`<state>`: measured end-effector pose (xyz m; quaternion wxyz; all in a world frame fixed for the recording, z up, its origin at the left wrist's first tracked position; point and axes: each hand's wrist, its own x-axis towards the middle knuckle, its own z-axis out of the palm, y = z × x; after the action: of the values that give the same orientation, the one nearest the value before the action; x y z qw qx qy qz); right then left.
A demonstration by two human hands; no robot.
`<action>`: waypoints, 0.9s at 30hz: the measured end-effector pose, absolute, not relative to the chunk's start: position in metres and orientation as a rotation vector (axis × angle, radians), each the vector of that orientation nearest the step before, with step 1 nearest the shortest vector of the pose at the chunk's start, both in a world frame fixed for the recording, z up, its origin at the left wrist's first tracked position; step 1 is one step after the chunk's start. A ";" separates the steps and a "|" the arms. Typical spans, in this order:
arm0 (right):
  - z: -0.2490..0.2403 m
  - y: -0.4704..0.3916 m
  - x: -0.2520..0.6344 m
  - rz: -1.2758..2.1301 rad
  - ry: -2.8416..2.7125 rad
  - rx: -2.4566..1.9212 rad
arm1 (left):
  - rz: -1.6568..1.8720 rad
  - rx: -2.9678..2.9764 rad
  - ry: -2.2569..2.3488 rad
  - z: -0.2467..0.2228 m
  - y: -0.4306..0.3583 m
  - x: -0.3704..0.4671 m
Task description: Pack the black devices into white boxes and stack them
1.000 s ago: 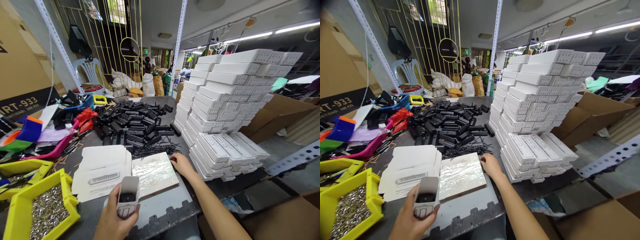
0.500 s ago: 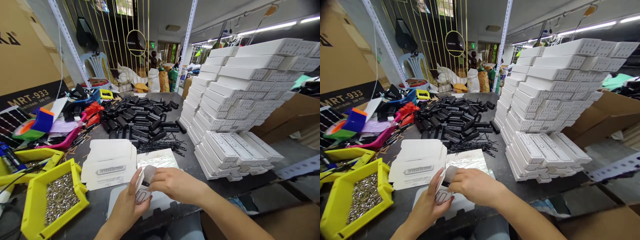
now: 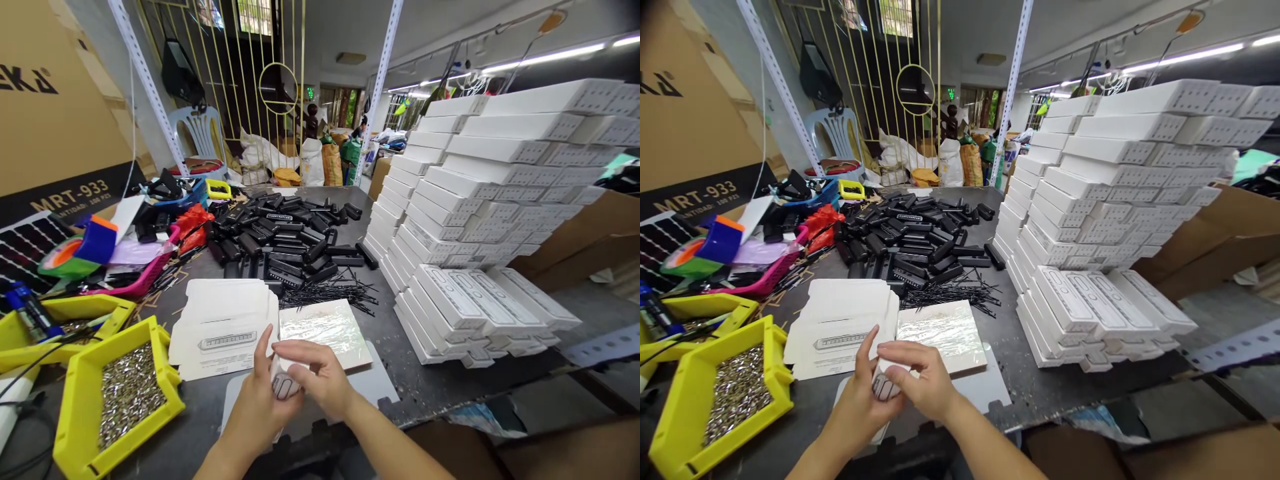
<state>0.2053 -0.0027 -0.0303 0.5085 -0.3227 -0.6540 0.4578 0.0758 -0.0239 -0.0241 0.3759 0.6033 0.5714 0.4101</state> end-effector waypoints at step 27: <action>-0.048 -0.023 0.208 0.630 -1.695 -0.746 | 1.148 1.356 1.465 -0.024 -0.020 0.079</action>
<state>0.2077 -0.0227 -0.0477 0.5588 -0.3162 -0.7186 0.2671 0.0790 -0.0204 -0.0235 0.4071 0.5378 0.5811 0.4553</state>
